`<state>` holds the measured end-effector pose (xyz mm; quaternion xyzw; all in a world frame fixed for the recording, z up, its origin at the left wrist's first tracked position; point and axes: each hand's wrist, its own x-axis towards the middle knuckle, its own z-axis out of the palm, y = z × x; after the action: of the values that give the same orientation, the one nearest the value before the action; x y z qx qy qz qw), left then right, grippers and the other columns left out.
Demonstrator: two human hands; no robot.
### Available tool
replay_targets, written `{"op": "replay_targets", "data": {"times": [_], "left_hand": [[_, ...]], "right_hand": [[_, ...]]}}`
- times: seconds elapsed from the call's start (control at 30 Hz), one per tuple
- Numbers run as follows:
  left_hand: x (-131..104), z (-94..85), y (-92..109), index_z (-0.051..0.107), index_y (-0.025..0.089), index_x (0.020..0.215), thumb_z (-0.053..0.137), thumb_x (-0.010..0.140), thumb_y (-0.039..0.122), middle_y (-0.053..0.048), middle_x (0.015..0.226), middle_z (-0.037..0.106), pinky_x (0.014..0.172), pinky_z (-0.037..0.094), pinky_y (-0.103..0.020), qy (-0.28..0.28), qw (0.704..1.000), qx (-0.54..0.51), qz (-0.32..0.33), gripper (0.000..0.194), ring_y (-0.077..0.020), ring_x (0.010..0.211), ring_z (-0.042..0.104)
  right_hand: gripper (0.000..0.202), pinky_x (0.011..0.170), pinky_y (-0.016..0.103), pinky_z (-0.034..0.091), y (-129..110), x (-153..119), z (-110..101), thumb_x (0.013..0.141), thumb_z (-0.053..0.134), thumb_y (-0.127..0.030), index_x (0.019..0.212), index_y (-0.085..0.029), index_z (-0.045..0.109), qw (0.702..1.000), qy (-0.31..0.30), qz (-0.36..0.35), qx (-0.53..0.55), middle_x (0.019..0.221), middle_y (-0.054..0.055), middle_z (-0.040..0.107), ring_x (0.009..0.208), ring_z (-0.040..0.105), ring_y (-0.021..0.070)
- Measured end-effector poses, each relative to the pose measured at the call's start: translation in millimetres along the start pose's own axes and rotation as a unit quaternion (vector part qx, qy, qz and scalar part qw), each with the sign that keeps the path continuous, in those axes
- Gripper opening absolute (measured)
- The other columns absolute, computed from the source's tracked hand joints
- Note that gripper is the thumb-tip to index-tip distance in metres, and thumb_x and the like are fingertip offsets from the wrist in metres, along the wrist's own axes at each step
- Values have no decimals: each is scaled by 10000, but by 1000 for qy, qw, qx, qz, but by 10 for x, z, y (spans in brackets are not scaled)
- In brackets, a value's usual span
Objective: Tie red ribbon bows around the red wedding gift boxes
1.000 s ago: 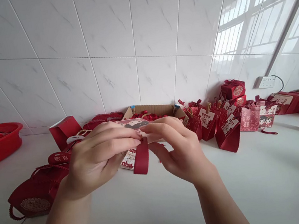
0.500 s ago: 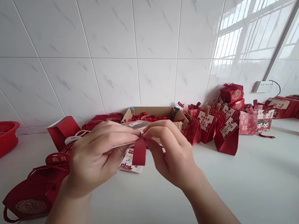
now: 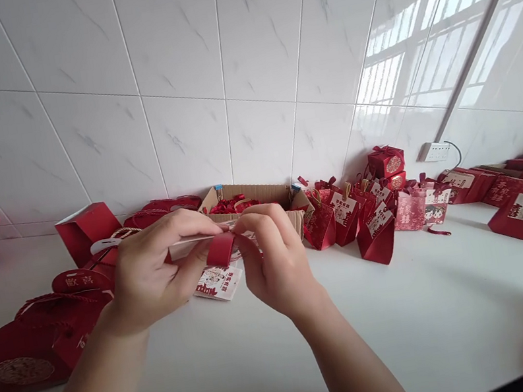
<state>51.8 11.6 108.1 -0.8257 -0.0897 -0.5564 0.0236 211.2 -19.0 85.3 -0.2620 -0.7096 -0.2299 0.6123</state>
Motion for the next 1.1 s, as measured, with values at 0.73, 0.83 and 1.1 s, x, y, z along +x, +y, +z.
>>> {"op": "replay_targets", "data": {"times": [0.73,0.83,1.1], "left_hand": [[-8,132,155,555,189,943,623,835,253,-48,883,666,692,555,-302,35,917,-301,-258,142,-177,793,656],[-48,306,261,506,210,1073,607,844,266,-76,1031,640,763,556,-337,-28,906,-335,-257,257,-207,934,638],[-77,392,251,376,257,1298,632,818,348,-94,1363,451,1055,367,-477,1,928,-253,-275,552,-269,1289,401]], "right_hand": [[633,844,396,559,101,-533,-387,830,623,-334,1392,-299,334,907,-152,311,239,1290,86,547,1118,580,245],[320,737,365,589,53,-864,-651,851,587,-378,1144,-251,592,858,-186,410,248,1065,74,685,918,674,244],[509,728,398,575,526,-1623,-1387,720,660,-508,1095,-168,603,797,-16,603,0,1022,118,714,903,683,303]]}}
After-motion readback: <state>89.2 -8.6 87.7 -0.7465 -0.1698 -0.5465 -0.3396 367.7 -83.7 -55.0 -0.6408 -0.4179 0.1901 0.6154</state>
